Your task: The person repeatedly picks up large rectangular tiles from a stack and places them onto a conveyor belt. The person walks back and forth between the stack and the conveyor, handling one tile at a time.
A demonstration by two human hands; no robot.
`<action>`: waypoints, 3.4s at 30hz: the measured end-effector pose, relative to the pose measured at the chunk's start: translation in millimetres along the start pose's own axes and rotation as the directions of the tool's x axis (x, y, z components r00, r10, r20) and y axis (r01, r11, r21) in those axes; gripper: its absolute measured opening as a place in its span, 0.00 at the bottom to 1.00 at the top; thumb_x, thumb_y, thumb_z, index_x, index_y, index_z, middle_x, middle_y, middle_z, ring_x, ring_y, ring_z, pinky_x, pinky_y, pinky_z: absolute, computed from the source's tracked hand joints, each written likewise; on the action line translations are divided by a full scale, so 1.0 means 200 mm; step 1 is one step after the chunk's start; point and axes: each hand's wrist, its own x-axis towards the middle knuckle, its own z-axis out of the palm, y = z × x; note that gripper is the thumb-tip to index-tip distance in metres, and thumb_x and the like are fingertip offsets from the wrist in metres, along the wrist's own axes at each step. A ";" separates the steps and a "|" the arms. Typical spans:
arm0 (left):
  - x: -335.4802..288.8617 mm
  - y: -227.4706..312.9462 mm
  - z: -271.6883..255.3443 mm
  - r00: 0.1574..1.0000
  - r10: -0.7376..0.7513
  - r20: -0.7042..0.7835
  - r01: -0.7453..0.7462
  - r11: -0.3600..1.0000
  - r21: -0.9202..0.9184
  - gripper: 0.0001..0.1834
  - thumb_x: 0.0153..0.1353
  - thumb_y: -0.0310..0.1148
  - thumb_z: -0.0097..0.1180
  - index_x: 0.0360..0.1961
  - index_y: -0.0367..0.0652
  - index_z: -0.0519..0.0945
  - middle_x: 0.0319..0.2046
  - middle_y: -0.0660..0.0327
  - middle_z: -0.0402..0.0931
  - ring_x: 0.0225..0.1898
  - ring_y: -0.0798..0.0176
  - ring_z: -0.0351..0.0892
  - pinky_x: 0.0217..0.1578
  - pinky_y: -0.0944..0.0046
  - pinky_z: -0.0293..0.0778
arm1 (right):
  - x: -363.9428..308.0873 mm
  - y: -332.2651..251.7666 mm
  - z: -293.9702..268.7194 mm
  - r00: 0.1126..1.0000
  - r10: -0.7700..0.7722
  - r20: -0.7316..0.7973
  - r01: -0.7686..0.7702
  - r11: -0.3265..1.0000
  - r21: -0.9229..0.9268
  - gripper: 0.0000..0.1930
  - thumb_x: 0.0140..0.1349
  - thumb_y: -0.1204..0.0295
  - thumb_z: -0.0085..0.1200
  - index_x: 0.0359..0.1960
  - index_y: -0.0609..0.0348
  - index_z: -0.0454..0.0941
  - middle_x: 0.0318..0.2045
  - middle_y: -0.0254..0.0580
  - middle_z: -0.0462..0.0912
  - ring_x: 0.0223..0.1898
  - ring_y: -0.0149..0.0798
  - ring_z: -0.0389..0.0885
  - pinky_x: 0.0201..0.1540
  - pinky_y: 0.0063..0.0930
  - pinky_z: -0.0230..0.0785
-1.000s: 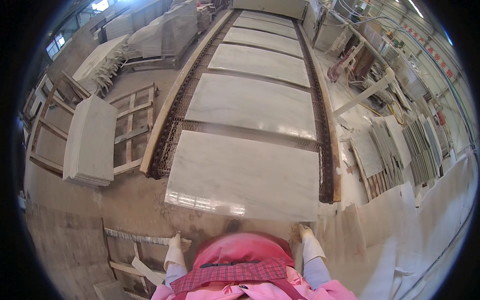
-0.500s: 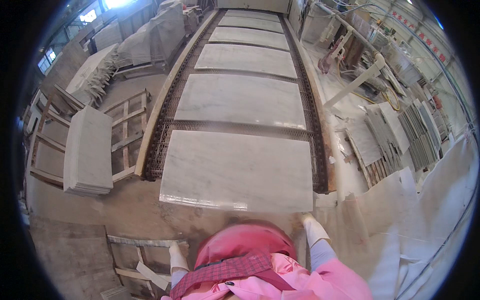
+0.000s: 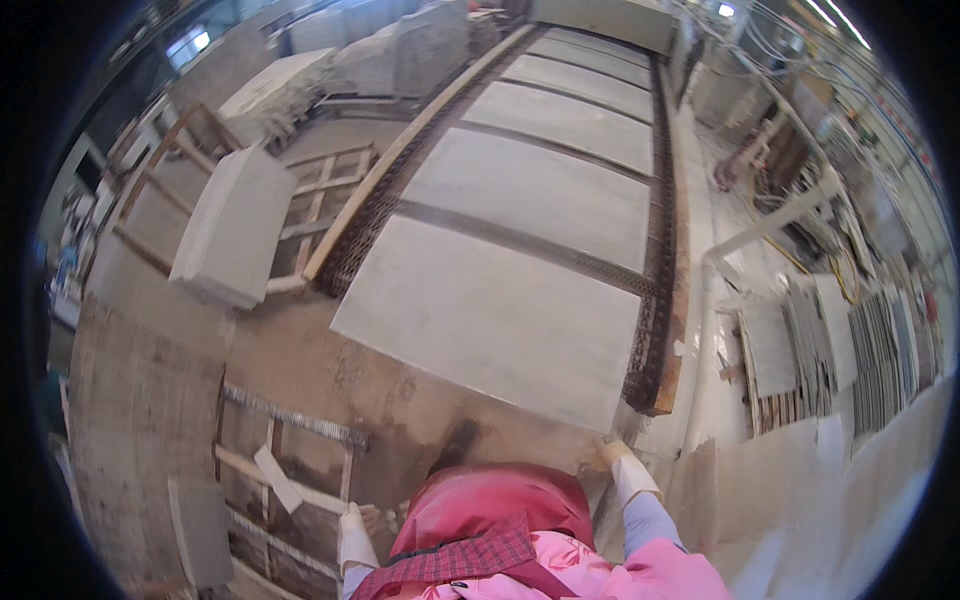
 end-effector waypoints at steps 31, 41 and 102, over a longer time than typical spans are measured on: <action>-0.52 -2.10 -0.28 0.855 -0.273 -0.442 -0.037 0.816 -0.577 0.26 0.69 0.47 0.33 0.38 0.38 0.80 0.32 0.52 0.82 0.27 0.55 0.81 0.30 0.56 0.78 | -0.20 -0.68 0.85 0.848 -0.235 0.475 0.427 0.833 -0.352 0.19 0.65 0.58 0.40 0.45 0.59 0.75 0.33 0.52 0.82 0.28 0.43 0.82 0.32 0.36 0.76; -0.92 -2.75 -0.07 0.758 -0.535 -0.374 -0.167 0.394 -0.904 0.23 0.67 0.47 0.37 0.37 0.41 0.79 0.30 0.54 0.81 0.25 0.54 0.80 0.25 0.58 0.76 | -0.89 -0.92 1.86 0.593 -0.285 0.753 0.785 -0.002 -0.620 0.25 0.62 0.53 0.41 0.45 0.63 0.77 0.41 0.52 0.81 0.47 0.47 0.78 0.50 0.36 0.68; -0.90 -3.92 -3.88 0.607 -0.525 -0.596 -0.143 0.666 -0.732 0.26 0.64 0.47 0.45 0.30 0.30 0.80 0.29 0.52 0.82 0.24 0.58 0.80 0.24 0.61 0.74 | -3.14 0.07 5.43 0.435 -0.047 0.899 0.897 0.112 -0.428 0.20 0.67 0.54 0.41 0.48 0.54 0.75 0.34 0.44 0.84 0.31 0.37 0.81 0.37 0.30 0.75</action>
